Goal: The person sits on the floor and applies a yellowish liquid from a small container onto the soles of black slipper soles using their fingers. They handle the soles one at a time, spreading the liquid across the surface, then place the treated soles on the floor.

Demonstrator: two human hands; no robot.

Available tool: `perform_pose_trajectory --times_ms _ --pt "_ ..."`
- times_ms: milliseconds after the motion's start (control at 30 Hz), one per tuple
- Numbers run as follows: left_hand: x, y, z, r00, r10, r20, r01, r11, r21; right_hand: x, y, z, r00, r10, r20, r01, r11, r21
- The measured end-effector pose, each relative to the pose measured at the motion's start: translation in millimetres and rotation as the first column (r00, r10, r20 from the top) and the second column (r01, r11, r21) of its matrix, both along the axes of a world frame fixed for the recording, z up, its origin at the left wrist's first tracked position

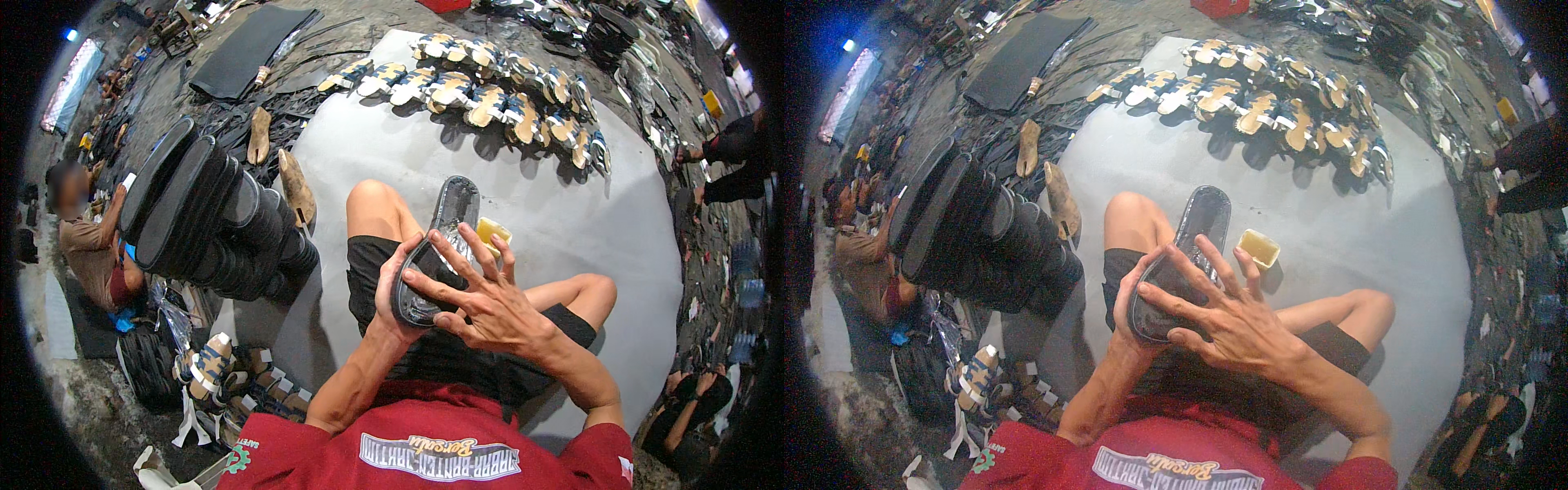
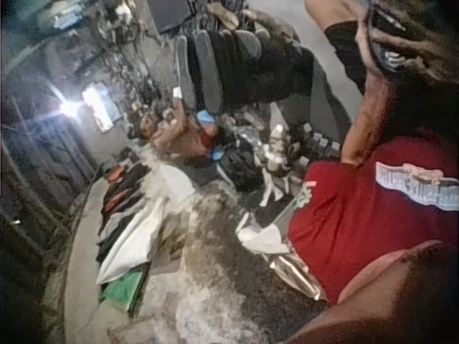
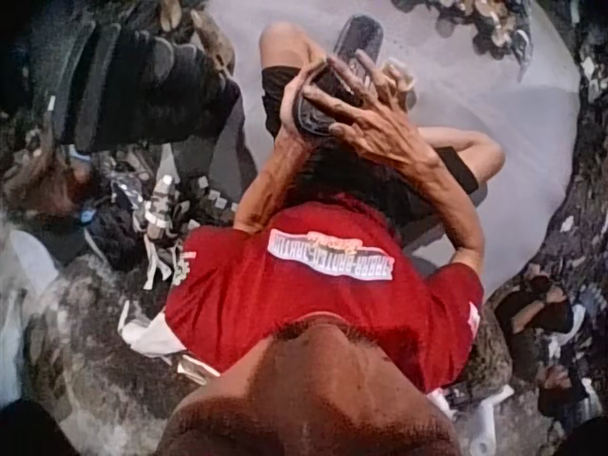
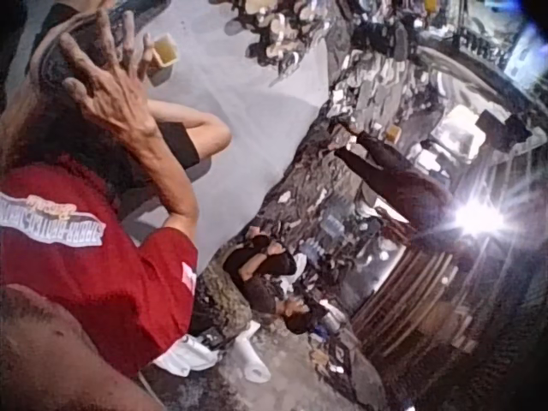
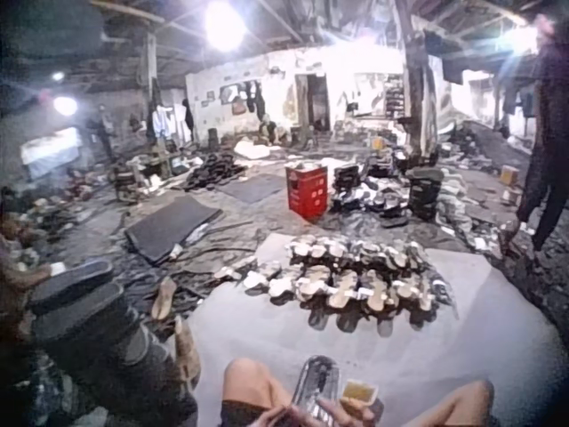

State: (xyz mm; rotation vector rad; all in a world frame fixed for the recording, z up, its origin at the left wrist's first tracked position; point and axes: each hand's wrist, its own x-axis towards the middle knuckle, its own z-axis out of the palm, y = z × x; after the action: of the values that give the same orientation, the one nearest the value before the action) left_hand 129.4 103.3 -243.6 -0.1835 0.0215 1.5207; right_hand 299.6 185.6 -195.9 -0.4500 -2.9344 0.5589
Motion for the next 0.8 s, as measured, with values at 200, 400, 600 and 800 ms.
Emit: perform_pose_trajectory --times_ms 200,400,600,800 --pt "-3.7 0.3 10.0 0.998 -0.065 -0.017 0.066 0.997 0.046 7.3 -2.6 0.5 0.993 0.120 0.001 -0.120 0.993 -0.021" --pt "-10.0 1.1 5.6 0.987 -0.146 0.066 0.154 0.976 -0.156 12.1 -4.7 2.9 0.981 0.196 0.013 -0.196 0.977 0.082" --pt "-20.9 2.9 -3.0 0.990 -0.125 0.059 0.128 0.990 -0.053 21.5 9.7 1.6 0.981 0.142 -0.131 -0.164 0.970 -0.182" --pt "-20.3 5.9 5.3 0.985 -0.173 -0.014 0.170 0.978 -0.118 8.2 -2.3 6.2 0.990 0.123 -0.071 -0.130 0.987 -0.094"
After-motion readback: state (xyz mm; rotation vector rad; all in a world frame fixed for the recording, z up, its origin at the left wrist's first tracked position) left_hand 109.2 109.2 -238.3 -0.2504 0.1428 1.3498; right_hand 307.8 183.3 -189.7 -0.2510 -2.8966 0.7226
